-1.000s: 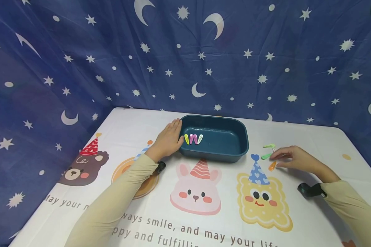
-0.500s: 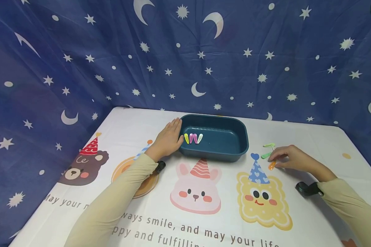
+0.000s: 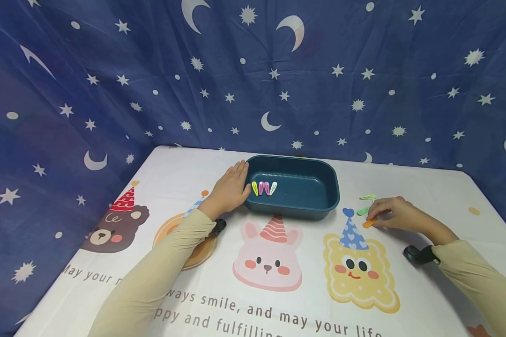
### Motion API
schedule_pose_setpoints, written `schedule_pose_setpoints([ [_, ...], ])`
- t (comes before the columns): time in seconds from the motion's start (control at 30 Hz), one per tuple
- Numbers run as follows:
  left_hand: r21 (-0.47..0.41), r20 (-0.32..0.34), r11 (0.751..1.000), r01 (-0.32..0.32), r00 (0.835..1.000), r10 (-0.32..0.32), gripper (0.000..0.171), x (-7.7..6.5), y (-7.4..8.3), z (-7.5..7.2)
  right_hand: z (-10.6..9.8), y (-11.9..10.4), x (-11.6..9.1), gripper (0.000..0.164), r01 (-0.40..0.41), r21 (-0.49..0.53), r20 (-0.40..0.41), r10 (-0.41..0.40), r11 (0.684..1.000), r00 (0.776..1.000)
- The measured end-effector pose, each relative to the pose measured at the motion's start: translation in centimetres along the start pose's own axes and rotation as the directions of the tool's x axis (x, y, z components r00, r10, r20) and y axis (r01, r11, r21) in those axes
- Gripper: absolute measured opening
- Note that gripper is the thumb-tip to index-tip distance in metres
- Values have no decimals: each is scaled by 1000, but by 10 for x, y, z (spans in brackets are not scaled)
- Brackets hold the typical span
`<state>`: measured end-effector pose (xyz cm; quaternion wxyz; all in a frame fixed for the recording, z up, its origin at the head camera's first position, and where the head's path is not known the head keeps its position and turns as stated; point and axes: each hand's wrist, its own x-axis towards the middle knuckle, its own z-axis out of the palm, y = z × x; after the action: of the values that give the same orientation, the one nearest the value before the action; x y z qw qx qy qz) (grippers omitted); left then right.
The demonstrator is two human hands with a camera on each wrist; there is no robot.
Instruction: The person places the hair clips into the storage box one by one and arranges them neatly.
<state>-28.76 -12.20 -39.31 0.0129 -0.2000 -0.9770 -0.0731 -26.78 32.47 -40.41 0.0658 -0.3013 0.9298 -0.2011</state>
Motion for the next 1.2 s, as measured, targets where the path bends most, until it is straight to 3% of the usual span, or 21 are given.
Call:
schedule_pose_setpoints([
  [0.17,4,6,1000,4,1000,-4,64,0,0,0,1,1,-2,19,97,15,-48,-96,995,994],
  [0.37,1,2,1000,0,1000,0,64,0,1,-1,1,3,-1,19,130,36,-50,-129,991,990],
  [0.67,-3,3,1000,3,1000,-3,64,-1,0,0,-4,6,-1,15,58,70,34,-60,996,998],
  [1.2,-8,-3,1000,1,1000,-1,64,0,0,0,-8,6,-1,13,-69,61,89,63,996,994],
])
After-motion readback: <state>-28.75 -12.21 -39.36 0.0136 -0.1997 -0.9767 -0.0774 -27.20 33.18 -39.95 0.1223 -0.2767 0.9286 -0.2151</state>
